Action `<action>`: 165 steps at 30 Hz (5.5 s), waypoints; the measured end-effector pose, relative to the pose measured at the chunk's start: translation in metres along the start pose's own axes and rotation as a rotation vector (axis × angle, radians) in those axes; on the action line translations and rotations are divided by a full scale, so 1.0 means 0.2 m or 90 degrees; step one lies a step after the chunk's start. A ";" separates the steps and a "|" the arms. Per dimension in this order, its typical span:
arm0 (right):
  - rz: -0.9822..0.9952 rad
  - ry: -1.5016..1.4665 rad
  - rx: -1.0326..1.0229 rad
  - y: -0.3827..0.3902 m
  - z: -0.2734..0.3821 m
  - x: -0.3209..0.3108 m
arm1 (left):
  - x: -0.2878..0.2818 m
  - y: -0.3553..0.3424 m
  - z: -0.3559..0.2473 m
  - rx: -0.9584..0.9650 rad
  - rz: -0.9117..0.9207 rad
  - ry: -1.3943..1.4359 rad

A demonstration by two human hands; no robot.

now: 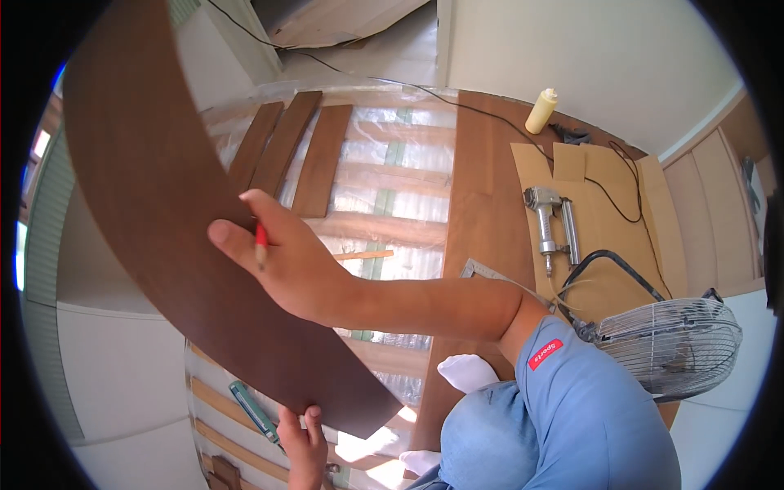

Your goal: The person installs wood floorboards by applying adhesive with a caulk gun, positioning the boards on the subfloor, and securing them using a hammer and a pneumatic nailer. They use a square and a pencil to mark measurements on the boards before fitting them into place.

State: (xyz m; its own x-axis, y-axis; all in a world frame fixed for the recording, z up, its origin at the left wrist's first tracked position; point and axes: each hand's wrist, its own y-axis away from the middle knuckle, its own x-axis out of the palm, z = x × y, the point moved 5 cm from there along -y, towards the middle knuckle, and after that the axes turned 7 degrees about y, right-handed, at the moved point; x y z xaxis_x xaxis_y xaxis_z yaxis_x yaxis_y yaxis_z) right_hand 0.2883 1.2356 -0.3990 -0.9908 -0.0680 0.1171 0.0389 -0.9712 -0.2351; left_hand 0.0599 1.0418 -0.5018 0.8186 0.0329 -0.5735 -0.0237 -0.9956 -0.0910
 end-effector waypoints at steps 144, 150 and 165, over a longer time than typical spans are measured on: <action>-0.179 0.856 0.066 -0.44 -1.72 -2.90 | 2.76 -1.59 0.10 0.138 0.216 -0.322; -0.175 0.847 0.077 -0.48 -1.71 -2.89 | 2.73 -1.60 0.11 0.123 0.222 -0.324; -0.187 0.825 0.122 -0.46 -1.76 -2.94 | 3.64 -3.35 -0.40 0.492 0.225 -0.271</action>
State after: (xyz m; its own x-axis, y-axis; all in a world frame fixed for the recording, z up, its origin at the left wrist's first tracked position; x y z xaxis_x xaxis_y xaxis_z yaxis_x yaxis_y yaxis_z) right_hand 0.8210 1.4456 -0.7847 -0.3693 0.3072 -0.8771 -0.2827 -0.9362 -0.2089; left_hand 0.7169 1.7248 -0.7926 0.4166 -0.0785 -0.9057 -0.7280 -0.6255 -0.2806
